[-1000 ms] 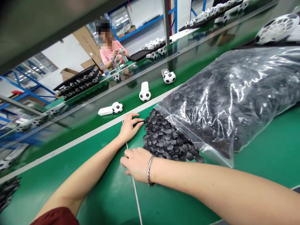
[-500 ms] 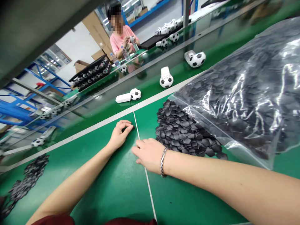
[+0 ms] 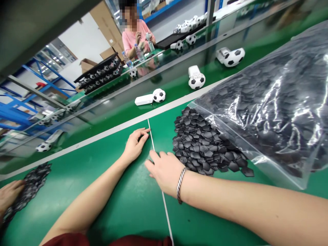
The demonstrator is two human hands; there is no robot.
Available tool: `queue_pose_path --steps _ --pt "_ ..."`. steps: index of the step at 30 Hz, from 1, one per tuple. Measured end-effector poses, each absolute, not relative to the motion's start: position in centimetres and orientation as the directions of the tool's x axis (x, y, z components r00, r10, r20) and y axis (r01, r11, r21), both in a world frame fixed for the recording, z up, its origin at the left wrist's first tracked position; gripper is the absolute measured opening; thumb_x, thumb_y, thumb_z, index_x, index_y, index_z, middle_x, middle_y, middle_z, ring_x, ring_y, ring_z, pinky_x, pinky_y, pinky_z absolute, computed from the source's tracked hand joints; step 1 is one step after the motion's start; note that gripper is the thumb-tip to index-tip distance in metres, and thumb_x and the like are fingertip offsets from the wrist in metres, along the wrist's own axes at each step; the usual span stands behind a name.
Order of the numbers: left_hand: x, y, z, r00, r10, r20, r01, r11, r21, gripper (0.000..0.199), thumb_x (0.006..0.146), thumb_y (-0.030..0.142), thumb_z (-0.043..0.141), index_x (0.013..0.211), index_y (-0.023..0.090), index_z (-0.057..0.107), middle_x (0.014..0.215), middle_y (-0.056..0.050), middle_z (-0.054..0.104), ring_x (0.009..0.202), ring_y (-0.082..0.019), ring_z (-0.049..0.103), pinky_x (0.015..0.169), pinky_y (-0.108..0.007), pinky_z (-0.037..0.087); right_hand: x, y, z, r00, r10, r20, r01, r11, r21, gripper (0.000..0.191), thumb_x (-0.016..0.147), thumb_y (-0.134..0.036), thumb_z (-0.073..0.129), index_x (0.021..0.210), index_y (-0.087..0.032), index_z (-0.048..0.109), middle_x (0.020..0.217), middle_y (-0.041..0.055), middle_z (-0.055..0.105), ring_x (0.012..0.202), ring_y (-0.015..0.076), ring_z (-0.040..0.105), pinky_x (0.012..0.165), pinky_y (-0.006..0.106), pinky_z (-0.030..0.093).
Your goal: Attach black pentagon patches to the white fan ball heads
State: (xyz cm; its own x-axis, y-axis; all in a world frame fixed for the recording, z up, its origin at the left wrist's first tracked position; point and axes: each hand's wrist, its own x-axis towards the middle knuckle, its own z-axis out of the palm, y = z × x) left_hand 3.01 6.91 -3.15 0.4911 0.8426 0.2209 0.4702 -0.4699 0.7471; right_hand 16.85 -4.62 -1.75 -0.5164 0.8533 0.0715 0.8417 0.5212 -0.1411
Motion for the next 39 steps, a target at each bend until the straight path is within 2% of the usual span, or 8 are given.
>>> queue_pose_path --steps 5,11,13,21,24,27,34,39 --pt "3.4 6.3 -3.0 0.525 0.819 0.231 0.507 -0.519 0.688 0.009 0.082 0.023 0.049 0.078 0.024 0.057 0.110 -0.003 0.063 0.113 -0.023 0.044 0.100 -0.043 0.023 16.3 -5.4 -1.5 -0.463 0.886 -0.008 0.886 0.463 0.011 0.039 0.085 -0.032 0.044 0.118 -0.011 0.047 0.131 0.0264 0.040 0.067 0.0242 0.062 0.051 0.034 0.043" --pt "3.8 5.7 -2.5 0.599 0.765 0.235 0.664 -0.639 0.387 0.013 0.086 0.020 0.043 0.082 0.020 0.055 0.107 -0.003 0.064 0.097 -0.022 0.049 0.089 -0.041 0.036 16.1 -6.1 -1.4 -0.491 0.870 -0.037 0.861 0.492 0.131 0.042 0.086 -0.027 0.042 0.124 -0.009 0.045 0.129 0.0251 0.043 0.066 0.0208 0.062 0.054 0.032 0.044" --pt "3.8 5.7 -2.5 0.612 0.752 0.245 0.673 -0.658 0.338 0.014 0.087 0.020 0.042 0.083 0.018 0.055 0.105 -0.003 0.065 0.094 -0.021 0.049 0.085 -0.039 0.038 16.0 -6.3 -1.6 -0.507 0.861 -0.027 0.847 0.504 0.169 0.044 0.085 -0.024 0.043 0.125 -0.007 0.044 0.129 0.0260 0.042 0.065 0.0207 0.062 0.053 0.032 0.044" --pt "3.7 6.1 -3.0 0.589 0.745 0.314 0.644 -0.667 0.375 0.017 0.088 0.024 0.044 0.080 0.017 0.057 0.081 -0.003 0.064 0.080 -0.016 0.054 0.076 -0.029 0.043 16.6 -6.4 -3.3 -0.559 0.818 0.138 0.808 0.500 0.310 0.041 0.078 -0.021 0.050 0.118 -0.015 0.054 0.122 0.0214 0.052 0.051 0.0167 0.058 0.048 0.031 0.045" --pt "3.6 6.3 -3.0 0.606 0.730 0.316 0.638 -0.684 0.354 0.017 0.087 0.026 0.046 0.081 0.016 0.058 0.083 -0.002 0.065 0.080 -0.015 0.055 0.076 -0.028 0.042 17.5 -5.9 -4.4 -0.631 0.710 0.313 0.769 0.517 0.377 0.035 0.079 -0.016 0.042 0.110 -0.015 0.060 0.117 0.0209 0.056 0.044 0.0149 0.054 0.043 0.031 0.043" --pt "3.5 6.3 -3.1 0.616 0.718 0.324 0.625 -0.696 0.354 0.015 0.086 0.026 0.048 0.083 0.016 0.059 0.086 -0.002 0.065 0.081 -0.014 0.056 0.077 -0.027 0.042 18.1 -5.3 -5.5 -0.688 0.613 0.388 0.724 0.541 0.428 0.039 0.081 -0.010 0.033 0.105 -0.014 0.062 0.113 0.0215 0.058 0.040 0.0142 0.052 0.040 0.030 0.041" --pt "3.4 6.2 -3.4 0.607 0.706 0.365 0.577 -0.707 0.408 0.011 0.082 0.023 0.053 0.087 0.016 0.060 0.089 -0.002 0.066 0.083 -0.014 0.057 0.078 -0.027 0.043 17.9 -6.0 -4.6 -0.713 0.598 0.364 0.696 0.542 0.472 0.037 0.078 -0.006 0.034 0.099 -0.011 0.065 0.105 0.0213 0.063 0.041 0.0152 0.052 0.040 0.030 0.042" --pt "3.2 6.3 -3.6 0.597 0.704 0.384 0.540 -0.707 0.457 0.017 0.083 0.019 0.051 0.098 0.017 0.060 0.094 -0.003 0.066 0.087 -0.015 0.057 0.080 -0.028 0.043 17.1 -6.6 -2.6 -0.631 0.761 0.149 0.742 0.537 0.401 0.035 0.082 -0.016 0.043 0.113 -0.012 0.058 0.117 0.0200 0.056 0.049 0.0157 0.058 0.047 0.030 0.046"
